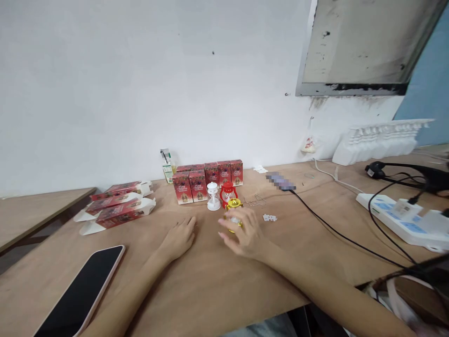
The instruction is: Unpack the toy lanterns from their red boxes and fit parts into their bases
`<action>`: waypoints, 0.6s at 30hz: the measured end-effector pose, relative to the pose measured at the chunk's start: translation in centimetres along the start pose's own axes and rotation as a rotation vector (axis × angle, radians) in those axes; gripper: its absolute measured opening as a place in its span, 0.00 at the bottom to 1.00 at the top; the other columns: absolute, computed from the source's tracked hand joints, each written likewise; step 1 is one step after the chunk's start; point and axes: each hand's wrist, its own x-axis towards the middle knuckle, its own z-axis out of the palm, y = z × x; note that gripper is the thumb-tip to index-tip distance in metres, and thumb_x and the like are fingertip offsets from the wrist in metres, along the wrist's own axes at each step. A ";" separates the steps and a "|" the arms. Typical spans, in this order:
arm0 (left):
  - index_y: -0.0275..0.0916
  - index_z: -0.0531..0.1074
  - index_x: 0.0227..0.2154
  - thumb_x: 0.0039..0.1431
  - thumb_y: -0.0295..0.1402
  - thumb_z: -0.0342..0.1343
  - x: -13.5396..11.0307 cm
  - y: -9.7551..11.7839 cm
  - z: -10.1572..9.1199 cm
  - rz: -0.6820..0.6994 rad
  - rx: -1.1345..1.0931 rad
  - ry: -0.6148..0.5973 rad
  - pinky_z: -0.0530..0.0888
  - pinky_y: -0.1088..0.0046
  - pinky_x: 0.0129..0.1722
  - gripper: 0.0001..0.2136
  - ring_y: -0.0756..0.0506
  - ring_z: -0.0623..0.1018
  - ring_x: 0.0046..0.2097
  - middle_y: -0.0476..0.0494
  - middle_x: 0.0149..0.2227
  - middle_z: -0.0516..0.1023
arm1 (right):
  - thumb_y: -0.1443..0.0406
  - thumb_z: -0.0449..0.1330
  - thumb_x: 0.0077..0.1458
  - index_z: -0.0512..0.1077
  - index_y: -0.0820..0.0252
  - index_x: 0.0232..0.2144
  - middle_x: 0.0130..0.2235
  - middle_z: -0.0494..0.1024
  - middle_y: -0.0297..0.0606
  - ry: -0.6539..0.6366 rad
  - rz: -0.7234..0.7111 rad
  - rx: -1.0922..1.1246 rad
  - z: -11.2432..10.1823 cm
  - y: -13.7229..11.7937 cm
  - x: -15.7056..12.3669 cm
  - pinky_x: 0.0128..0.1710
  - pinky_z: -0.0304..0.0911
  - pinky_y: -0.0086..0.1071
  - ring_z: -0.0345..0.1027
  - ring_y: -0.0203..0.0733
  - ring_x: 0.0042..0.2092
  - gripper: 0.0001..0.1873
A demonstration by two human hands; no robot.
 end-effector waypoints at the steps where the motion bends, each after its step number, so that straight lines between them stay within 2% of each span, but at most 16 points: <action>1: 0.39 0.61 0.34 0.52 0.24 0.41 0.0 0.0 0.1 0.006 0.020 -0.011 0.66 0.63 0.42 0.08 0.40 0.72 0.42 0.38 0.40 0.71 | 0.63 0.57 0.53 0.66 0.57 0.48 0.48 0.68 0.46 0.033 0.060 -0.043 -0.1 0.6 0.2 0.51 0.56 0.47 0.59 0.51 0.53 0.19; 3: 0.39 0.61 0.34 0.53 0.24 0.41 0.0 0.1 0.2 0.015 0.047 -0.026 0.66 0.64 0.41 0.08 0.40 0.72 0.40 0.39 0.39 0.71 | 0.60 0.60 0.51 0.62 0.55 0.53 0.56 0.58 0.49 -0.008 0.172 -0.110 -0.1 1.8 0.4 0.55 0.48 0.54 0.48 0.57 0.59 0.27; 5: 0.39 0.60 0.34 0.53 0.25 0.40 0.0 0.1 0.2 0.019 0.059 -0.034 0.66 0.65 0.39 0.08 0.41 0.72 0.40 0.39 0.38 0.71 | 0.59 0.62 0.48 0.58 0.54 0.57 0.59 0.52 0.50 -0.116 0.251 -0.129 0.0 2.7 0.4 0.56 0.47 0.57 0.45 0.59 0.61 0.34; 8: 0.39 0.60 0.34 0.53 0.25 0.39 0.0 0.0 0.2 0.024 0.062 -0.032 0.66 0.65 0.38 0.08 0.40 0.72 0.40 0.39 0.37 0.71 | 0.60 0.64 0.47 0.53 0.54 0.59 0.58 0.55 0.50 -0.306 0.315 -0.063 0.3 3.5 0.1 0.51 0.58 0.52 0.56 0.56 0.56 0.39; 11: 0.39 0.61 0.34 0.54 0.25 0.39 0.0 -0.2 0.2 0.031 0.055 -0.020 0.65 0.64 0.38 0.08 0.40 0.72 0.39 0.39 0.37 0.71 | 0.62 0.61 0.50 0.53 0.50 0.59 0.54 0.60 0.46 -0.412 0.372 -0.006 0.6 3.2 -0.3 0.38 0.69 0.43 0.67 0.50 0.46 0.36; 14: 0.38 0.62 0.35 0.55 0.26 0.39 0.0 -0.3 0.4 0.053 0.035 -0.016 0.65 0.64 0.39 0.09 0.40 0.71 0.40 0.38 0.38 0.71 | 0.63 0.60 0.50 0.56 0.49 0.56 0.52 0.62 0.44 -0.373 0.383 0.052 0.9 2.5 -0.6 0.36 0.70 0.41 0.68 0.48 0.45 0.32; 18: 0.39 0.62 0.46 0.58 0.35 0.43 -0.3 0.9 1.0 0.150 -0.129 0.041 0.63 0.63 0.46 0.14 0.41 0.69 0.46 0.40 0.44 0.71 | 0.63 0.61 0.50 0.54 0.49 0.56 0.52 0.62 0.42 -0.194 0.386 0.271 1.1 1.4 -0.9 0.49 0.64 0.42 0.62 0.46 0.53 0.33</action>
